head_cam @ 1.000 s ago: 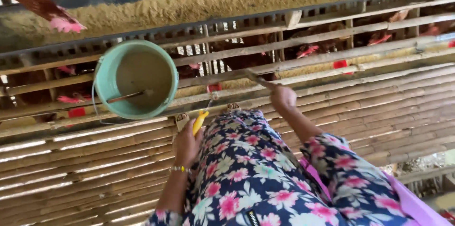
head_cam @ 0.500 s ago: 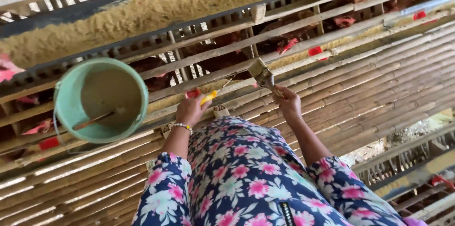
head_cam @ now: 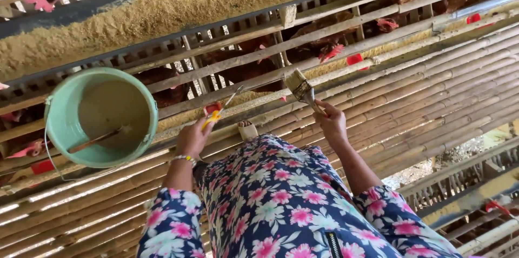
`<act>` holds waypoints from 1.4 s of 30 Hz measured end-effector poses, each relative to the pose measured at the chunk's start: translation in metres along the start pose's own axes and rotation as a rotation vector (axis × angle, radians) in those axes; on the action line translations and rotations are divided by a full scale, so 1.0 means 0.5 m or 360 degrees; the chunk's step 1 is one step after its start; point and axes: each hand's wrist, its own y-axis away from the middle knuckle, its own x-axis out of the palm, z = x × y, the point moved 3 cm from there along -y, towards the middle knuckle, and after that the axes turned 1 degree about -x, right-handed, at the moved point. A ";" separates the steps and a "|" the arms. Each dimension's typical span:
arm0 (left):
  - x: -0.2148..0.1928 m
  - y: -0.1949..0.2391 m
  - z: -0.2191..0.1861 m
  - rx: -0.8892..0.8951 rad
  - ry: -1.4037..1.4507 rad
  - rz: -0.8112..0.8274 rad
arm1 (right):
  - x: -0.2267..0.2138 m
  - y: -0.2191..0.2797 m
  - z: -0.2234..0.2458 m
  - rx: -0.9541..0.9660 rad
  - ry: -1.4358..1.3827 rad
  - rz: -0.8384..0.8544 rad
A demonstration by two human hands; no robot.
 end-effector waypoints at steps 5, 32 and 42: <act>-0.033 0.021 -0.027 0.0021 -0.0181 -0.0033 | 0.021 -0.003 -0.016 -0.0011 0.0117 0.0062; 0.018 0.213 0.021 -0.0667 0.0415 -0.0616 | 0.338 -0.068 0.058 -0.0232 -0.0131 0.0578; 0.069 0.099 0.059 -0.0056 -0.0345 -0.0768 | 0.213 -0.052 0.017 -0.0264 0.0129 0.0343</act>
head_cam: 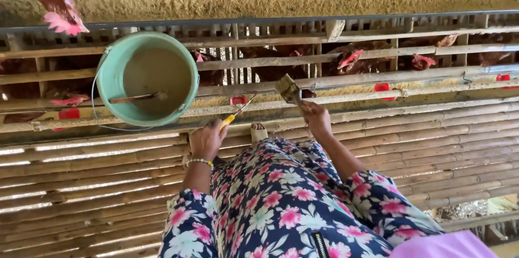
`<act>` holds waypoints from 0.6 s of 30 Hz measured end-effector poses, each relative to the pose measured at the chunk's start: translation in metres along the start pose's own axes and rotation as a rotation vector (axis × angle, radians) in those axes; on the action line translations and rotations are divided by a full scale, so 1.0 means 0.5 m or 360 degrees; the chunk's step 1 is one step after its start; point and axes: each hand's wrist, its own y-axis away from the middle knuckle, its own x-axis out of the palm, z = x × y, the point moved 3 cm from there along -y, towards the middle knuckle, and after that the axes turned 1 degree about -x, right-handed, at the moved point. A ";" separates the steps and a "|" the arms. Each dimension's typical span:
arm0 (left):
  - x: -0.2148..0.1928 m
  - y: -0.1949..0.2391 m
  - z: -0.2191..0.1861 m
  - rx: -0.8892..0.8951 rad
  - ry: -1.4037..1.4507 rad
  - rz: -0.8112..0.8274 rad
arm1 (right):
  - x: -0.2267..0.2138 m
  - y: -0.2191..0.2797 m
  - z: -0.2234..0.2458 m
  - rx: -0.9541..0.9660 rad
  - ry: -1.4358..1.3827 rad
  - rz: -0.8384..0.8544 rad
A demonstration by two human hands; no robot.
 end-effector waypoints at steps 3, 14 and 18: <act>-0.016 0.002 0.021 0.0074 -0.0006 -0.0019 | -0.003 -0.004 -0.022 -0.0051 0.0010 0.0001; -0.080 0.026 0.050 -0.0093 0.0107 0.0219 | 0.055 -0.002 -0.019 -0.0026 0.0163 0.0098; -0.035 0.073 0.125 -0.0226 -0.0128 0.0101 | 0.069 0.024 0.063 -0.0032 0.0464 0.0134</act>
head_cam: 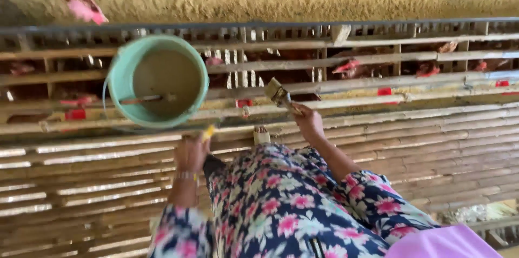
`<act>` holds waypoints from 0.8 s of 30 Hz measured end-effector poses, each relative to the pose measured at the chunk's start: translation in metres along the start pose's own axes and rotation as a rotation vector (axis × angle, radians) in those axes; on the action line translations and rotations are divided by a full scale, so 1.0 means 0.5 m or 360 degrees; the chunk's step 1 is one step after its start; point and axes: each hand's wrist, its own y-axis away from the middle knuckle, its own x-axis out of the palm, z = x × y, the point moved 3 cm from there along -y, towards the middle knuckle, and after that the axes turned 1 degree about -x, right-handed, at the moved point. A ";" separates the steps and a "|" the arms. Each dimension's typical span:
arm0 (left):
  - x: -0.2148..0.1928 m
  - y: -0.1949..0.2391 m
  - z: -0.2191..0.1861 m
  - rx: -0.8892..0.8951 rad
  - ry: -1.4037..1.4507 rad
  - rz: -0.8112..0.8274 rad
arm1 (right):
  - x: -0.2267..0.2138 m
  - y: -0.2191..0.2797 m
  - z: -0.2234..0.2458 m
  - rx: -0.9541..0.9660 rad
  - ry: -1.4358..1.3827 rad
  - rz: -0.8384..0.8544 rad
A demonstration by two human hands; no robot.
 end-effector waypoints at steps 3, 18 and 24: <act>-0.091 0.043 -0.065 -0.0056 0.0147 -0.0212 | 0.038 -0.004 0.063 -0.0042 0.0172 0.0029; -0.081 0.097 -0.116 -0.0740 0.1047 -0.0027 | 0.100 -0.045 0.173 0.0030 0.0836 0.0312; -0.087 0.066 -0.180 -0.0593 0.0995 0.0020 | 0.147 -0.026 0.172 0.0483 -0.1195 0.0242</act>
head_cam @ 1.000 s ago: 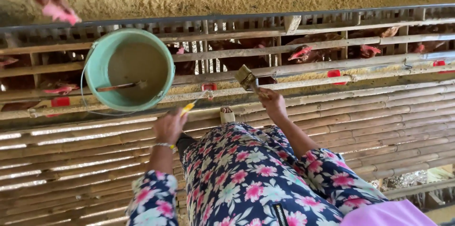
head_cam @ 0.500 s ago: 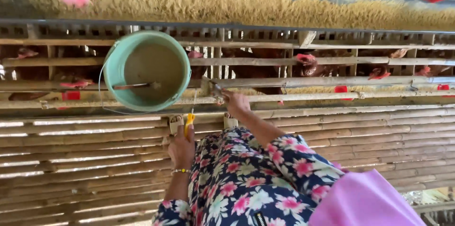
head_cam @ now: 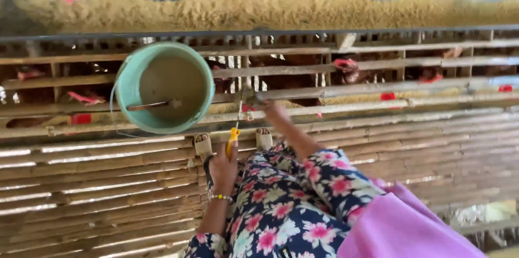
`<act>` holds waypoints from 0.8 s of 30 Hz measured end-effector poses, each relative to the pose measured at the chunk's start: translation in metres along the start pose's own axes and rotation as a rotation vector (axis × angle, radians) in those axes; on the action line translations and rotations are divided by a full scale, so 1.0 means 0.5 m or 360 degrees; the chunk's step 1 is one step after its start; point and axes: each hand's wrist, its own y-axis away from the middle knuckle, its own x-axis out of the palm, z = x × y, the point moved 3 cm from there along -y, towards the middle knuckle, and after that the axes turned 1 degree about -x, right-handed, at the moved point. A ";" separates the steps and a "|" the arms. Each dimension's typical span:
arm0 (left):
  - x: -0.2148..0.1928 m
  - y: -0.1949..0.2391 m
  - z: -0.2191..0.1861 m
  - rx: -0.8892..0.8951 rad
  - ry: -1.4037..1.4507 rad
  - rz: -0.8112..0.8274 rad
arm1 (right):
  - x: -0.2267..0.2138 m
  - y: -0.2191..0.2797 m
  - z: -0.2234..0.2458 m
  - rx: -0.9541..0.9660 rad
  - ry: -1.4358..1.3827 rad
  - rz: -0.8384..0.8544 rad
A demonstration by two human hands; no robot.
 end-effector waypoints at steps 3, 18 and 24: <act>-0.003 0.005 0.017 -0.0109 0.0155 0.0048 | -0.144 -0.071 -0.026 -0.0149 0.0803 -0.0188; -0.087 0.048 -0.119 -0.0513 0.0713 0.0233 | 0.035 -0.052 0.143 0.0476 0.0967 -0.0033; -0.033 0.030 -0.093 -0.0243 0.0648 0.0222 | -0.300 -0.271 -0.008 0.0243 0.0143 -0.1128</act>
